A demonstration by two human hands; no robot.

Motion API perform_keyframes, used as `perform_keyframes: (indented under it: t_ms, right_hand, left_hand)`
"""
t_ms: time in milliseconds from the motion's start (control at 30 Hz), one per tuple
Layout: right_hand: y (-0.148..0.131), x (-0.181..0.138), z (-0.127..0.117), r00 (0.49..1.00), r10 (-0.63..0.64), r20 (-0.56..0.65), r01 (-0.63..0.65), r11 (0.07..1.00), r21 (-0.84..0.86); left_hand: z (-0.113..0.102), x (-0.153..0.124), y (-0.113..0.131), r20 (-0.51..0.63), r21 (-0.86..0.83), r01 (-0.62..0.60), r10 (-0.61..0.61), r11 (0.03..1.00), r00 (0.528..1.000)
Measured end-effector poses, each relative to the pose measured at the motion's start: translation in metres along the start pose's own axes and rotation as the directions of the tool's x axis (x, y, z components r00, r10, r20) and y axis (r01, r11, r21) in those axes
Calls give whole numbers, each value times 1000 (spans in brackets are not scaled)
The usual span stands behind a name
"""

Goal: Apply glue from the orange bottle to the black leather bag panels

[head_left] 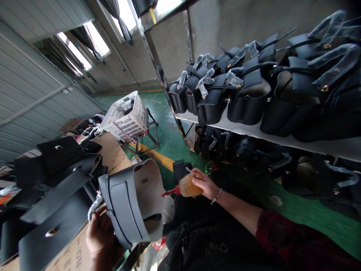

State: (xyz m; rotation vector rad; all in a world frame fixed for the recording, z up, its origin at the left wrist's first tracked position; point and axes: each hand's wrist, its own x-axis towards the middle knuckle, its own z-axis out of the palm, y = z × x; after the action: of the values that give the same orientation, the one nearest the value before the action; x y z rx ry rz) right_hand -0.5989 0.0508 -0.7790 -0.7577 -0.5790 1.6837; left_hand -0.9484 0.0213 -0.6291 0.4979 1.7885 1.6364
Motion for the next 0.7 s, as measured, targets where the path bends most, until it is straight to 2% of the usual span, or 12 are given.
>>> perform_keyframes:
  t_ms: [200, 367, 467, 567, 700]
  right_hand:
    - [11, -34, -1, 998, 58, -2, -58, 996, 73]
    - [15, -48, 1, 995, 103, 1, -103, 989, 107]
    - [13, -46, 0, 997, 76, -12, -75, 994, 74]
    - [11, -41, -2, 996, 2, -90, 1, 999, 37]
    - [9, -36, 3, 987, -46, -155, 58, 996, 72]
  left_hand:
    - [0, 1, -1, 13, 1, -12, 12, 1000, 1000]
    - [4, -6, 0, 41, -40, -21, 23, 999, 999]
    - [9, -12, 3, 38, -58, -8, 10, 998, 999]
    - [12, -16, 4, 32, -59, -14, 16, 998, 999]
    - [13, -18, 5, 53, -35, -22, 24, 999, 998]
